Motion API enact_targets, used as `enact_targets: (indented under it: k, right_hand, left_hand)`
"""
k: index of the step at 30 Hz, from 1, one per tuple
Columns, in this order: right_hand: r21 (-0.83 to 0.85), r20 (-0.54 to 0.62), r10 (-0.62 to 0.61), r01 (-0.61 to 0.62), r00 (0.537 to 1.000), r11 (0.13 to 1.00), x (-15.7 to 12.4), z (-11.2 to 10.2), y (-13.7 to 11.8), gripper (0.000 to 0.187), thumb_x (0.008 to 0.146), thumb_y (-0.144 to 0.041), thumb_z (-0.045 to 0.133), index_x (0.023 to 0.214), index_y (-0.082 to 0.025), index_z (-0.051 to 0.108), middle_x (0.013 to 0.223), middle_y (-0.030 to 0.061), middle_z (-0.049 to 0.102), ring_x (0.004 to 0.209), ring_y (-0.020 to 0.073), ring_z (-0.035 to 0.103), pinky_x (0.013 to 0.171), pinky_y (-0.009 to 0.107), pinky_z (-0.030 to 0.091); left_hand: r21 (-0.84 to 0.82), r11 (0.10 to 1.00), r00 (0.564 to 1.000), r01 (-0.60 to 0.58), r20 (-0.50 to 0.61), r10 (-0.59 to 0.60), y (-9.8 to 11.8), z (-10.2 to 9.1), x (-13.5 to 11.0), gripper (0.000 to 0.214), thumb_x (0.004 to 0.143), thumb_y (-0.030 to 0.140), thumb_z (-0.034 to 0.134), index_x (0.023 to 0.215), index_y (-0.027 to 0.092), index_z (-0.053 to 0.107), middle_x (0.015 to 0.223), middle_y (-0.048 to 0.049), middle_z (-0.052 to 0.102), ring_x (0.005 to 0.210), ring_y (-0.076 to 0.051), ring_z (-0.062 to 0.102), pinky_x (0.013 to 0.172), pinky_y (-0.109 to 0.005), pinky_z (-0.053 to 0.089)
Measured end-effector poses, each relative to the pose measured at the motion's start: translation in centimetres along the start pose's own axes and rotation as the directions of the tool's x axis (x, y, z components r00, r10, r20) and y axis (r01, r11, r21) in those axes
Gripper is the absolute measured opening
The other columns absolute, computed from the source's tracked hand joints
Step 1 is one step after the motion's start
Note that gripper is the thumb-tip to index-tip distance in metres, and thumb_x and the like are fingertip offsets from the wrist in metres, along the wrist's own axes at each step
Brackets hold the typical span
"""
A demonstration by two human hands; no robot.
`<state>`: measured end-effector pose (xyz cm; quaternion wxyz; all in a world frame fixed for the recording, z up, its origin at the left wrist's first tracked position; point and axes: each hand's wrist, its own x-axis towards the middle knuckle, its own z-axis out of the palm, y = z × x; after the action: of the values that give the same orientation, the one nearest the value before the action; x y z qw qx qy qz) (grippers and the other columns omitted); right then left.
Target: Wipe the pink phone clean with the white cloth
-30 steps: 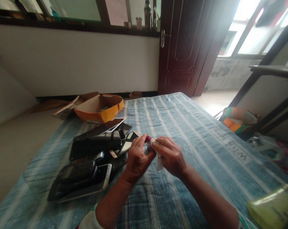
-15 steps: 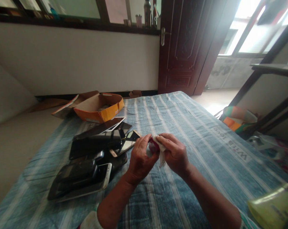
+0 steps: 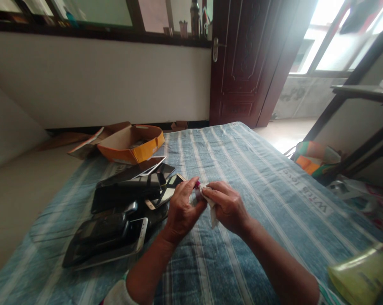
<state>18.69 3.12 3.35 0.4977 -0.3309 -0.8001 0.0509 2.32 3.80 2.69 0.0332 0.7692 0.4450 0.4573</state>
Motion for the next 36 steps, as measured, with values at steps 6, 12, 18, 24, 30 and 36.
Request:
enact_targets:
  k: [6,12,18,24,30,36]
  right_hand:
    - [0.013,-0.004,-0.036,0.036,0.999,0.999,0.0,-0.1,0.1,0.024,0.094,-0.012,0.046,0.097,-0.017,0.070,0.092,0.0082,0.067,0.088,0.0165,0.063,0.076,0.029,0.054]
    - [0.099,-0.125,0.082,-0.070,0.989,0.993,-0.3,0.3,0.6,0.026,0.091,-0.011,0.050,0.104,-0.021,0.070,0.095,0.0072,0.068,0.088,0.0163,0.065,0.077,0.029,0.055]
    - [0.203,-0.191,0.197,-0.157,0.962,0.966,-0.3,0.6,0.7,0.031,0.085,-0.005,0.050,0.100,-0.020,0.073,0.095,0.0070,0.069,0.085,0.0156,0.066,0.075,0.028,0.056]
    - [0.170,-0.200,0.208,-0.175,0.958,0.970,-0.6,1.0,1.1,0.036,0.081,-0.001,0.047,0.098,-0.019,0.072,0.092,0.0061,0.069,0.083,0.0149,0.066,0.073,0.026,0.055]
    - [0.078,-0.184,0.171,-0.159,0.968,0.984,-1.2,1.3,1.9,0.031,0.083,-0.005,0.049,0.099,-0.018,0.071,0.093,0.0066,0.068,0.084,0.0154,0.065,0.074,0.027,0.055]
    - [-0.214,-0.069,0.012,-0.027,0.998,0.977,-1.5,1.3,2.2,0.027,0.092,-0.011,0.045,0.101,-0.018,0.069,0.088,0.0075,0.066,0.085,0.0172,0.061,0.075,0.029,0.053]
  left_hand:
    - [-0.077,0.995,0.997,0.066,0.045,-0.062,-0.2,-0.4,0.2,0.036,0.081,0.024,0.062,0.116,0.018,0.062,0.107,-0.0099,0.065,0.099,-0.023,0.064,0.083,-0.036,0.059]
    - [-0.174,0.957,0.972,0.233,0.000,-0.236,-0.4,-0.3,0.2,0.038,0.077,0.034,0.068,0.112,0.020,0.066,0.102,-0.0070,0.065,0.089,-0.019,0.066,0.072,-0.028,0.059]
    - [-0.309,0.819,0.862,0.484,0.006,-0.507,0.2,0.0,0.3,0.045,0.070,0.040,0.075,0.109,0.019,0.066,0.095,-0.0049,0.068,0.083,-0.019,0.068,0.075,-0.030,0.057]
    - [-0.527,0.534,0.693,0.661,0.156,-0.704,1.2,0.9,0.3,0.052,0.065,0.043,0.077,0.108,0.018,0.063,0.089,-0.0043,0.071,0.086,-0.022,0.069,0.068,-0.030,0.056]
    - [-0.519,0.447,0.624,0.728,0.235,-0.745,1.0,1.3,0.2,0.050,0.064,0.046,0.076,0.102,0.017,0.063,0.087,-0.0037,0.071,0.076,-0.021,0.068,0.051,-0.024,0.050]
    - [-0.238,0.733,0.770,0.637,0.169,-0.615,-0.6,0.9,-0.2,0.032,0.075,0.048,0.066,0.084,0.018,0.068,0.078,-0.0033,0.070,0.076,-0.020,0.066,0.071,-0.031,0.051]
